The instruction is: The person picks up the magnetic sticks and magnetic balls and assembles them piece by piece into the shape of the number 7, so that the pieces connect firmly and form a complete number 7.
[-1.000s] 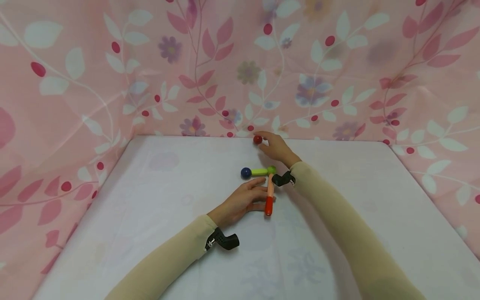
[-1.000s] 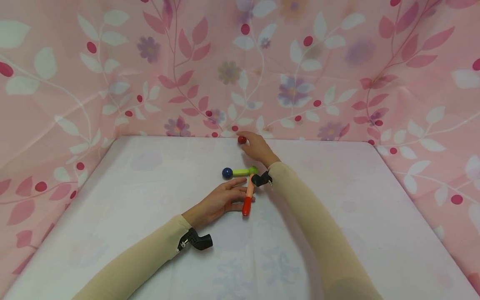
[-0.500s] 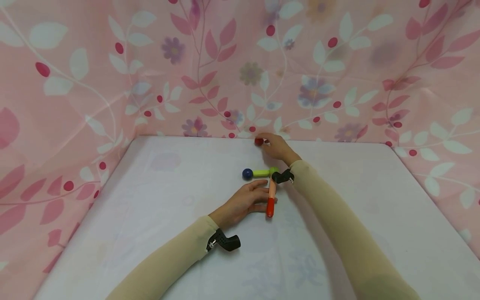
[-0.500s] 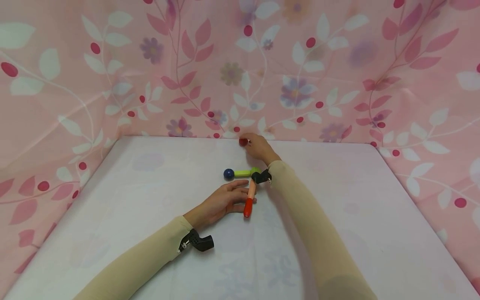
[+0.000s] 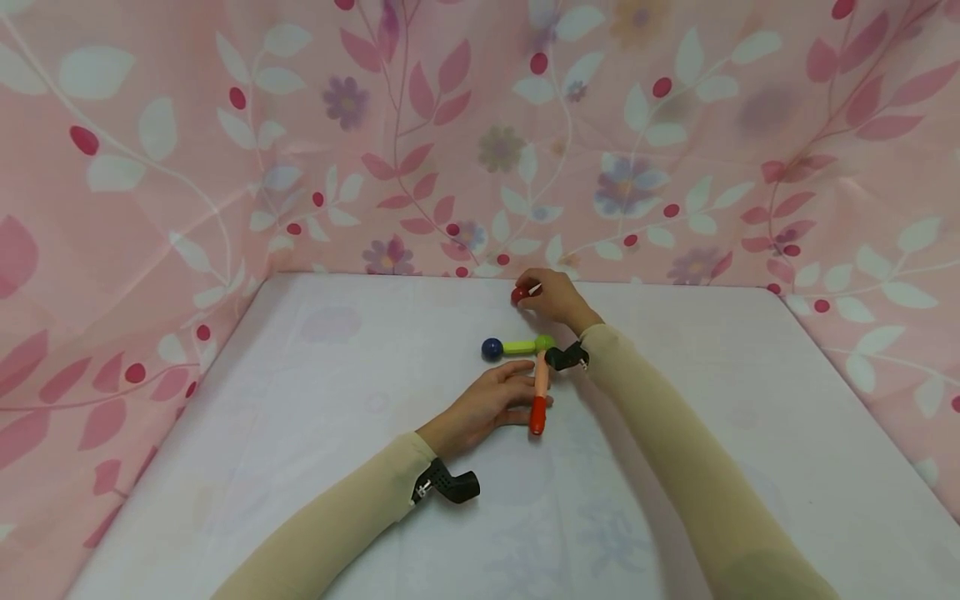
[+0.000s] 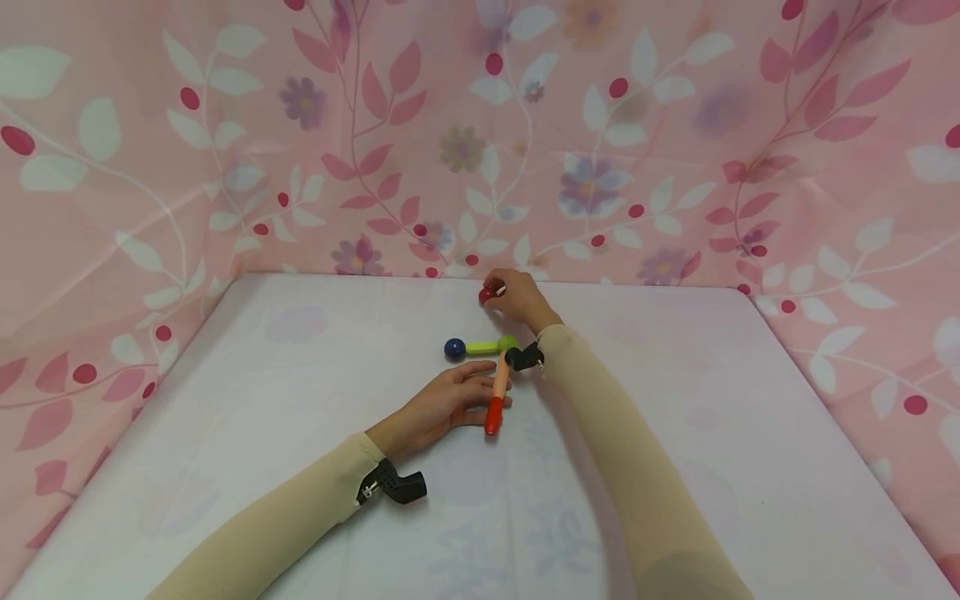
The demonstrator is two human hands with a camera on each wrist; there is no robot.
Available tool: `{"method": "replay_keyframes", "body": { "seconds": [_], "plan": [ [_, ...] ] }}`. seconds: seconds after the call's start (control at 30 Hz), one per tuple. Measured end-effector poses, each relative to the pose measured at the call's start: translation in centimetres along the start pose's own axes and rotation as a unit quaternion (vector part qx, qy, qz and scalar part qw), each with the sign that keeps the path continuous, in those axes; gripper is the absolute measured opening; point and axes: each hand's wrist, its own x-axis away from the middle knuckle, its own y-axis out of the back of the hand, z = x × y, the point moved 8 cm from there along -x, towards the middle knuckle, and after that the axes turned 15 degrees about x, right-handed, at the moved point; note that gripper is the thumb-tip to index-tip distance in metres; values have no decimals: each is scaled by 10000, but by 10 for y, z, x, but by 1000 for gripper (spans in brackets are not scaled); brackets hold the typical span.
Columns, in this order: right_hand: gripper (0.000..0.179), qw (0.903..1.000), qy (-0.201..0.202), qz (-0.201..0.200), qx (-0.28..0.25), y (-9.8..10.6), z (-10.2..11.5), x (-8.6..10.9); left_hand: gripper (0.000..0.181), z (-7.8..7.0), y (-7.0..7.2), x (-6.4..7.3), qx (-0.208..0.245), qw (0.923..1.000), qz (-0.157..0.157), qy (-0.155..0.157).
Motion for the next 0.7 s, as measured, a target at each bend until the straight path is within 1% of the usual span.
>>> {"method": "replay_keyframes", "body": {
  "seconds": [0.13, 0.27, 0.43, 0.6, 0.7],
  "plan": [
    [28, 9997, -33, -187, -127, 2, -3, 1, 56, 1, 0, 0, 1, 10000, -9, 18],
    [29, 9985, -20, -448, -323, 10, -3, 5, 54, 0, 0, -1, 10, 10000, 8, 0],
    [31, 9961, -22, -644, -609, 19, 1, 12, 51, -1, 0, -1, 66, 10000, 4, -45],
    [33, 9920, 84, -859, -917, 24, 6, 25, 51, 0, 1, -2, 100, 9999, -41, -32],
    [35, 9886, 137, -961, -1154, 28, 10, 36, 49, 1, 0, -2, 110, 9999, -47, -3]
  ]
}}
